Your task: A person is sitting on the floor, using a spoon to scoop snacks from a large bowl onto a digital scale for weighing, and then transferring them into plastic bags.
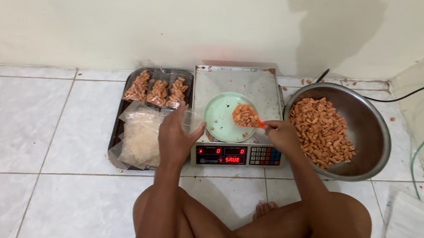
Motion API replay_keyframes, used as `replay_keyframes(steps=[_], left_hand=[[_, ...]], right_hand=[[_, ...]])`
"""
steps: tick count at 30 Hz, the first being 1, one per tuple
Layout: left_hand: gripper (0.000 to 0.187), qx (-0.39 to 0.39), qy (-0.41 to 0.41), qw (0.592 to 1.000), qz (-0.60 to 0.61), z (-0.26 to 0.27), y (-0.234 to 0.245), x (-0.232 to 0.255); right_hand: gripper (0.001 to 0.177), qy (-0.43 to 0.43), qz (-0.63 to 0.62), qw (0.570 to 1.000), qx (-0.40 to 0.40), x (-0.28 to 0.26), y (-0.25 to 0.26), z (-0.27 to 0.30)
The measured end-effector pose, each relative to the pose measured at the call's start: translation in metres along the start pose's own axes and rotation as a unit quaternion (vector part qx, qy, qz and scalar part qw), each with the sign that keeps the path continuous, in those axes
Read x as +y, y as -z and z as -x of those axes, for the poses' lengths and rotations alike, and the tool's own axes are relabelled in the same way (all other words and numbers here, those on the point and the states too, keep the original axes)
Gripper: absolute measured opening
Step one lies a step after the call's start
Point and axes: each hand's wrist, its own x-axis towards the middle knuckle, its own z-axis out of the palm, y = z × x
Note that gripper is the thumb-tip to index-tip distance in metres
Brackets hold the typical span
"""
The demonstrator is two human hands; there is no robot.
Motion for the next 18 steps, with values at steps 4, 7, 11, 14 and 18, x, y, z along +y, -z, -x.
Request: replay_keyframes(steps=[4, 7, 11, 14, 18], left_hand=[[0.069, -0.023, 0.028, 0.999, 0.027, -0.002, 0.005, 0.002], [0.068, -0.037, 0.032, 0.998, 0.037, -0.004, 0.006, 0.004], [0.068, -0.039, 0.026, 0.998, 0.036, -0.004, 0.006, 0.005], [0.067, -0.047, 0.026, 0.998, 0.044, -0.006, 0.008, 0.008], [0.068, -0.043, 0.022, 0.999, 0.02, -0.003, 0.003, 0.005]], right_hand=[[0.027, 0.023, 0.021, 1.0, -0.003, -0.012, -0.005, 0.002], [0.026, 0.027, 0.016, 0.999, -0.006, -0.008, -0.008, -0.006], [0.028, 0.019, -0.034, 0.999, -0.015, -0.007, -0.007, -0.008], [0.027, 0.02, -0.048, 0.999, -0.017, -0.004, -0.007, -0.009], [0.027, 0.01, -0.062, 0.998, -0.014, -0.02, 0.003, 0.005]])
